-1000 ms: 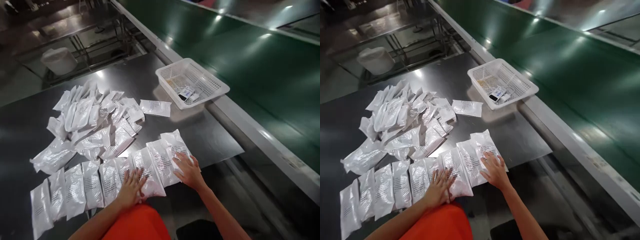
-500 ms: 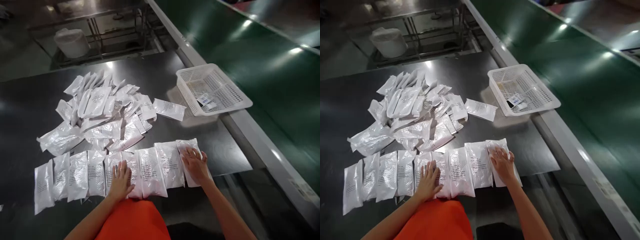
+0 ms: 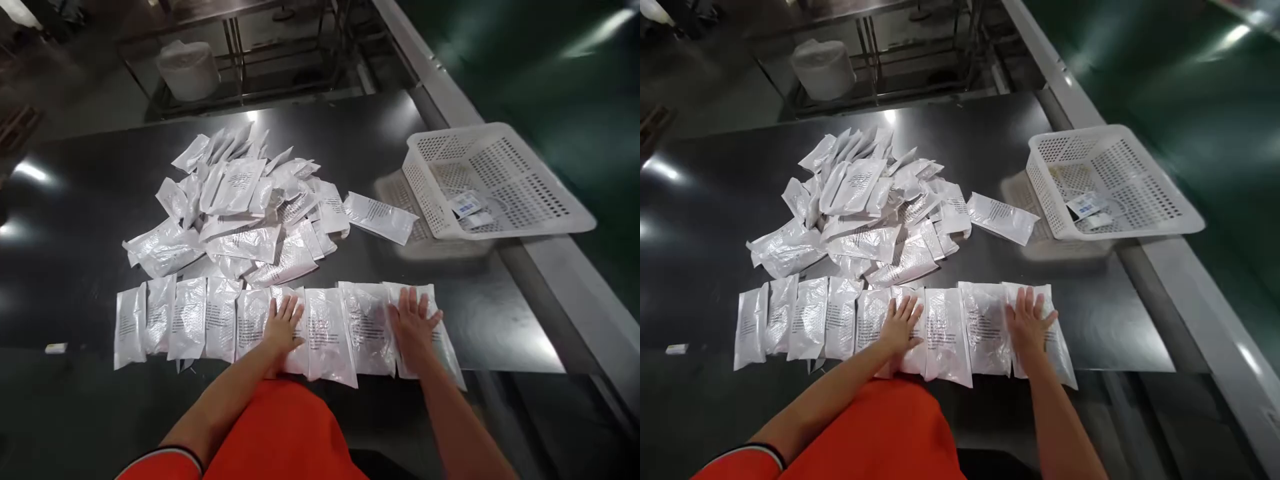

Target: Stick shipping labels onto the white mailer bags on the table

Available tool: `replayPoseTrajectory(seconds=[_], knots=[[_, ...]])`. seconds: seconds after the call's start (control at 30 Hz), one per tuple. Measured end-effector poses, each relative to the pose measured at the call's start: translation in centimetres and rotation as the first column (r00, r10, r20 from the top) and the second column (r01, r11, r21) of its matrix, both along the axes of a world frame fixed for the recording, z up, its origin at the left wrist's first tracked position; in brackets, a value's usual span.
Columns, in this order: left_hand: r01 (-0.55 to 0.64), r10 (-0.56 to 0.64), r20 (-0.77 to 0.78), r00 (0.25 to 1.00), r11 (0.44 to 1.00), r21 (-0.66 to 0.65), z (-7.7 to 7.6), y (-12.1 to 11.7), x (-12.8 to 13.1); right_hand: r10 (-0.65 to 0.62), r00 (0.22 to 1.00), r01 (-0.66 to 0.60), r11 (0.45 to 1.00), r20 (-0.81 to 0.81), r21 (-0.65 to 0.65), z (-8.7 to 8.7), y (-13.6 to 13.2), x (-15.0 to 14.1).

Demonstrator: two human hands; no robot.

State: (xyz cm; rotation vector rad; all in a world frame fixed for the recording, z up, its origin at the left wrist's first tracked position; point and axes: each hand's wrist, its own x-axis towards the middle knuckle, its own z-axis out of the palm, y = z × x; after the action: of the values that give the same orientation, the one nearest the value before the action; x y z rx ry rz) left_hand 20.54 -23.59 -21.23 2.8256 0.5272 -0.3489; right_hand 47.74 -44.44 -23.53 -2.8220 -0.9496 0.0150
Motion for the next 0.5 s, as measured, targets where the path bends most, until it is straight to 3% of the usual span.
replayPoseTrajectory(seconds=[0.07,0.13,0.23,0.3,0.4,0.47,0.5], knots=[[0.011,-0.01,0.062,0.998,1.0,-0.014,1.4,0.9,-2.1,0.014,0.998,-0.017,0.999,0.066,0.047,1.5,1.3,-4.1],[-0.028,0.029,0.103,0.994,1.0,-0.014,2.6,2.2,-5.9,0.152,0.983,-0.158,0.986,0.107,0.05,2.4,3.1,-10.1],[-0.182,0.18,0.115,0.977,0.983,0.014,3.3,4.5,-14.2,0.417,0.908,-0.417,0.909,0.043,-0.022,2.3,6.7,-19.4],[-0.379,0.372,0.136,0.918,0.925,0.031,2.9,6.4,-21.2,0.482,0.876,-0.481,0.874,-0.003,-0.059,1.4,8.7,-23.7],[-0.671,0.662,0.183,0.727,0.741,-0.011,2.2,9.5,-32.7,0.474,0.881,-0.473,0.877,-0.013,-0.082,-0.3,10.0,-25.7],[-0.838,0.831,0.212,0.513,0.539,-0.085,2.3,11.7,-40.2,0.472,0.881,-0.472,0.878,-0.014,-0.078,-1.2,9.7,-25.1],[-0.904,0.904,0.218,0.368,0.403,-0.145,2.5,12.8,-43.6,0.494,0.869,-0.495,0.866,-0.029,-0.077,-1.6,9.5,-24.6]])
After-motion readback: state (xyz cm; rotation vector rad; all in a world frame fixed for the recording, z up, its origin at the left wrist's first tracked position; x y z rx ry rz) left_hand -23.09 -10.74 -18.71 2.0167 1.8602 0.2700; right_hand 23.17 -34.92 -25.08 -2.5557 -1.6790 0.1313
